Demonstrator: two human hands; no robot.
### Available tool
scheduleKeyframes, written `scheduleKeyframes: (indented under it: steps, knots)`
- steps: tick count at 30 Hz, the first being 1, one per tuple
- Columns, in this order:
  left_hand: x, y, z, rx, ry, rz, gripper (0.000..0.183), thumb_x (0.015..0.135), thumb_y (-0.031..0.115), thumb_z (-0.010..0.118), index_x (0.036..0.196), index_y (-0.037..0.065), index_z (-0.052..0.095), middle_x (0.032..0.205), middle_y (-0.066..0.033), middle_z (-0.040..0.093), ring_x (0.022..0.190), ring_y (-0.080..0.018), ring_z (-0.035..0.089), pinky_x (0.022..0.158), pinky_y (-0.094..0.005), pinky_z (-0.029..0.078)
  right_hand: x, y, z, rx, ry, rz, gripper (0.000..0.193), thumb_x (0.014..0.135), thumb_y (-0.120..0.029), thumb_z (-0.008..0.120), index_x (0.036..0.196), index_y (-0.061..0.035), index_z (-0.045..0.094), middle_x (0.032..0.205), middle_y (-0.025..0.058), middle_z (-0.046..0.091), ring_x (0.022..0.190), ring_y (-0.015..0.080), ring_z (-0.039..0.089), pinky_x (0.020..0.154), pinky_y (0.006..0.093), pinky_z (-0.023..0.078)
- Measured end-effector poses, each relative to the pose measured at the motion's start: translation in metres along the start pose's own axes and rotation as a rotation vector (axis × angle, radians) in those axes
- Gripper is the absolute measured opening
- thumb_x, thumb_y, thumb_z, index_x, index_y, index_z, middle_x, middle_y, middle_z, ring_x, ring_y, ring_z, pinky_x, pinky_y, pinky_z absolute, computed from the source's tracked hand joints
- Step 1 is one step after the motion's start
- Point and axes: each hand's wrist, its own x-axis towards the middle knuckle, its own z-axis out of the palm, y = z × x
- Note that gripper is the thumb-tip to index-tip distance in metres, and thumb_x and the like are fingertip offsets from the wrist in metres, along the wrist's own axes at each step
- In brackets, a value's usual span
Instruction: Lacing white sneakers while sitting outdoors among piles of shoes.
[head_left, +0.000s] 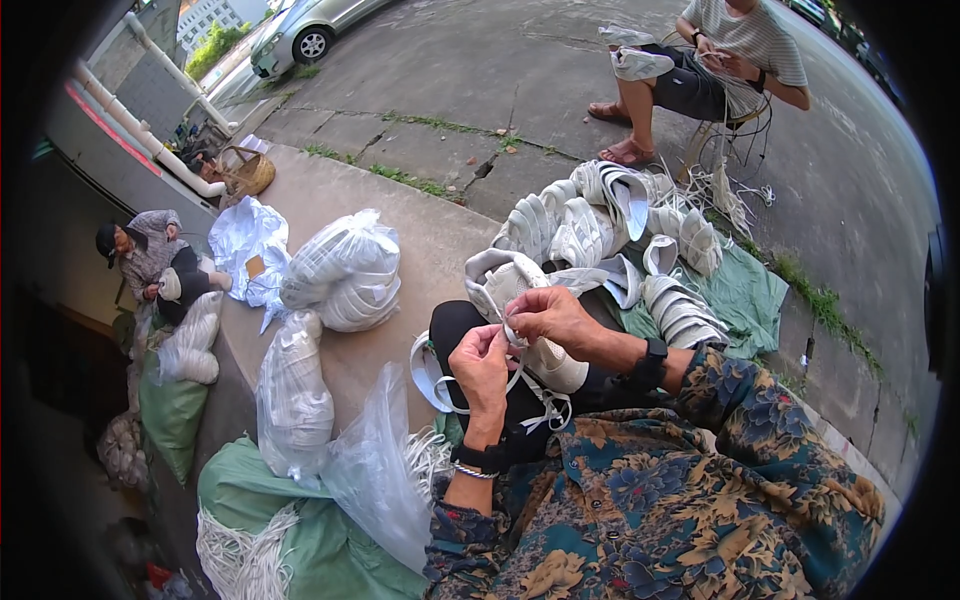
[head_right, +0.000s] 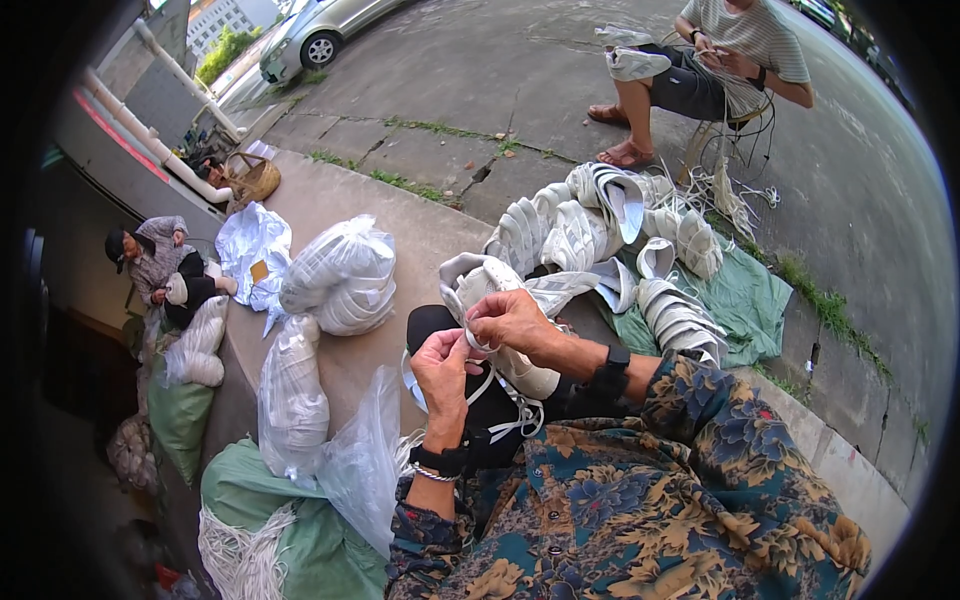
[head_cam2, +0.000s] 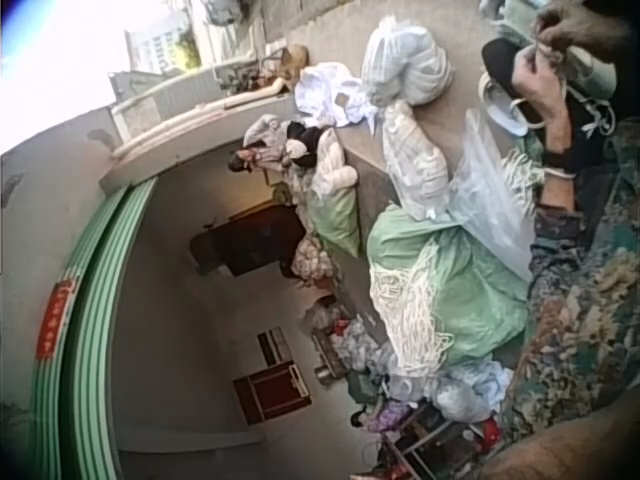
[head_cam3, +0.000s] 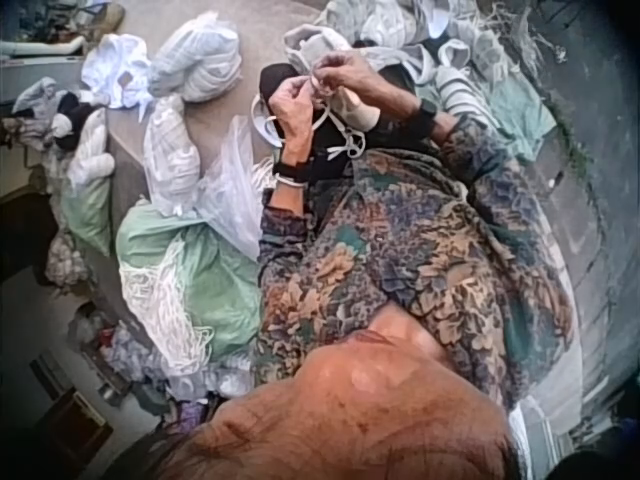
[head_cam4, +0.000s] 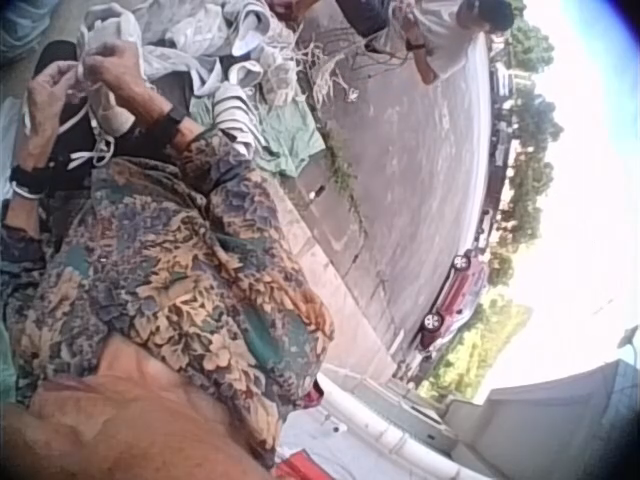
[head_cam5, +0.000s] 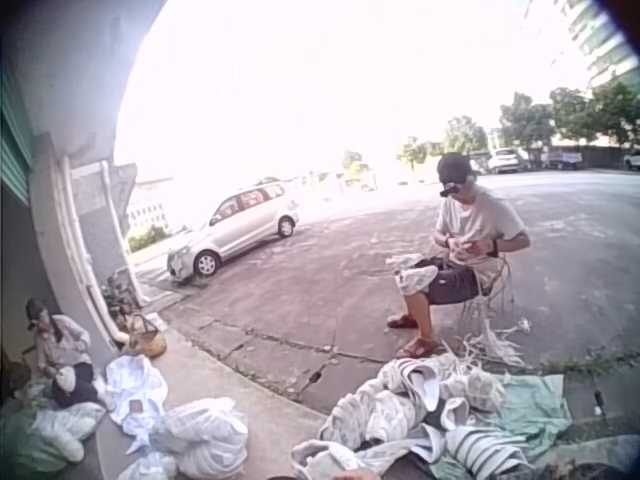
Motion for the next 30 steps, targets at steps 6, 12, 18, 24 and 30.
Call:
scheduleKeyframes:
  steps: [6,12,18,24,30]
  knots:
    - [0.001,-0.001,0.000,0.007,0.038,-0.019,0.008,0.081,0.005,0.061,0.084,-0.003,0.062,0.068,-0.0038,0.062,0.053,-0.0063,0.056,0.040,-0.0170,0.040,0.000,0.001,0.001,-0.005,-0.003,0.010,0.013,0.077,-0.009,0.064,0.087,-0.0005,0.063,0.075,0.0010,0.061,0.064,0.0059,0.053,0.056,0.0204,0.043]
    - [-0.001,0.002,-0.001,-0.064,-0.008,-0.052,0.012,0.080,0.005,0.062,0.089,-0.003,0.063,0.066,-0.0014,0.060,0.053,-0.0049,0.052,0.044,-0.0181,0.040,0.003,0.000,-0.002,-0.132,-0.013,-0.001,0.012,0.079,-0.013,0.061,0.084,-0.0024,0.065,0.072,-0.0012,0.060,0.062,0.0052,0.052,0.053,0.0207,0.042]
    - [0.013,0.017,-0.006,0.285,-0.095,0.280,0.017,0.079,0.001,0.062,0.096,0.000,0.061,0.066,0.0027,0.058,0.056,-0.0021,0.050,0.046,-0.0160,0.037,0.004,-0.011,-0.001,-0.457,-0.103,-0.172,0.012,0.079,-0.013,0.060,0.080,-0.0023,0.064,0.068,-0.0006,0.059,0.059,0.0052,0.051,0.050,0.0212,0.040]
    - [0.017,0.027,-0.005,0.063,-0.119,0.142,0.007,0.081,0.003,0.060,0.085,-0.002,0.059,0.066,-0.0002,0.058,0.054,-0.0043,0.050,0.050,-0.0180,0.041,0.005,-0.024,-0.001,-0.207,-0.163,0.117,0.010,0.076,-0.008,0.058,0.083,-0.0029,0.063,0.064,-0.0004,0.058,0.052,0.0060,0.054,0.045,0.0188,0.039]
    - [0.015,0.032,-0.007,-0.118,-0.138,0.003,0.006,0.083,0.005,0.058,0.082,-0.001,0.057,0.065,-0.0015,0.057,0.050,-0.0034,0.048,0.041,-0.0155,0.034,0.006,-0.028,-0.004,-0.142,-0.208,0.129,0.015,0.080,-0.017,0.061,0.085,-0.0028,0.063,0.066,-0.0012,0.058,0.054,0.0055,0.054,0.046,0.0193,0.040]
